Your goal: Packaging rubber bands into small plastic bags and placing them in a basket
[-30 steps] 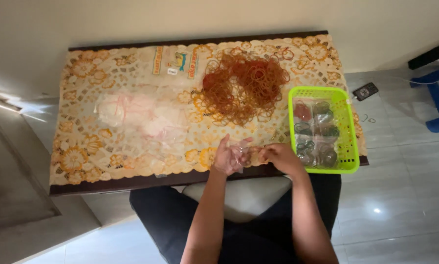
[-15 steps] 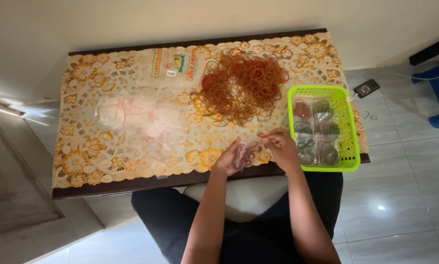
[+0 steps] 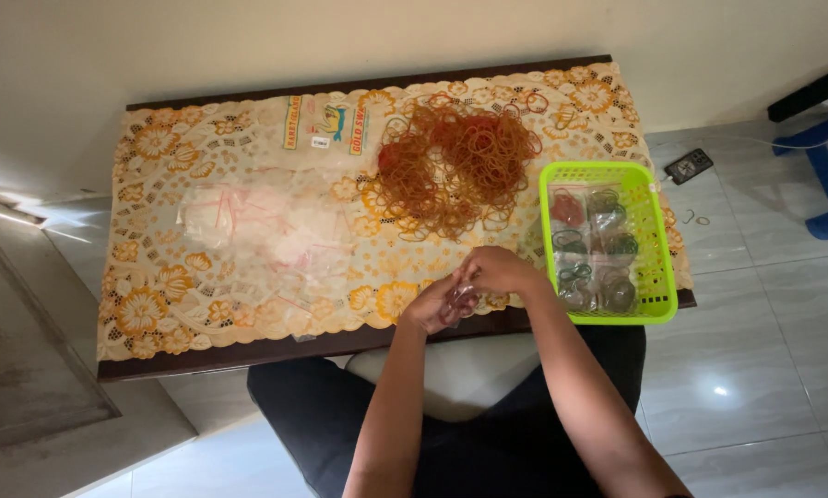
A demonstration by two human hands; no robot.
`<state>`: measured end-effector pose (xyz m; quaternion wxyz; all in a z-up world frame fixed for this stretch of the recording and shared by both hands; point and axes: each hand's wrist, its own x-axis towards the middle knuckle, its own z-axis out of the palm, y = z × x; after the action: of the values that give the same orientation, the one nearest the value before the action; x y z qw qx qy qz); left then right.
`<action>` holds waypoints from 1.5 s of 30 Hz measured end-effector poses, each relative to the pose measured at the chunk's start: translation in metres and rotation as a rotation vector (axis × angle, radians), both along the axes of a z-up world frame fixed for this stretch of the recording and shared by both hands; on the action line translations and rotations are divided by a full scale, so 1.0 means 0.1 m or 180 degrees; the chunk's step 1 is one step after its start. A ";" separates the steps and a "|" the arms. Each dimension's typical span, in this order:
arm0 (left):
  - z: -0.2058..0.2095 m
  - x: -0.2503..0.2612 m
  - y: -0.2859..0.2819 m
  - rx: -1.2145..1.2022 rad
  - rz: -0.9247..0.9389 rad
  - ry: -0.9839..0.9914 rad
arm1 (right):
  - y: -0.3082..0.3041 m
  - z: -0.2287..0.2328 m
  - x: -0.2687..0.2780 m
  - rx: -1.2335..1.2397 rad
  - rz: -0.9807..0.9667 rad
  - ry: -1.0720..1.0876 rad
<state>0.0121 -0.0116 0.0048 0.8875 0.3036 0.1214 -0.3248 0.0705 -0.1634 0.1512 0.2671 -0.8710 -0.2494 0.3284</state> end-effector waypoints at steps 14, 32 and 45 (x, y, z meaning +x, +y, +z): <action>0.33 -0.03 0.03 0.0005 0.0095 -0.0224 | 0.04 0.18 -0.09 0.0484 -0.0659 0.1510; 0.36 -0.12 0.05 0.0154 0.0150 0.0010 | -0.03 -0.66 0.07 -0.0094 0.0000 -0.0269; 0.32 -0.14 0.02 0.0136 0.0022 -0.0043 | -0.14 -0.91 0.03 -0.0139 0.0788 0.0000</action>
<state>-0.0016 -0.0101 0.0365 0.8827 0.3243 0.1233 -0.3171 0.0737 -0.1770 0.0605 0.2055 -0.8391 -0.3478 0.3643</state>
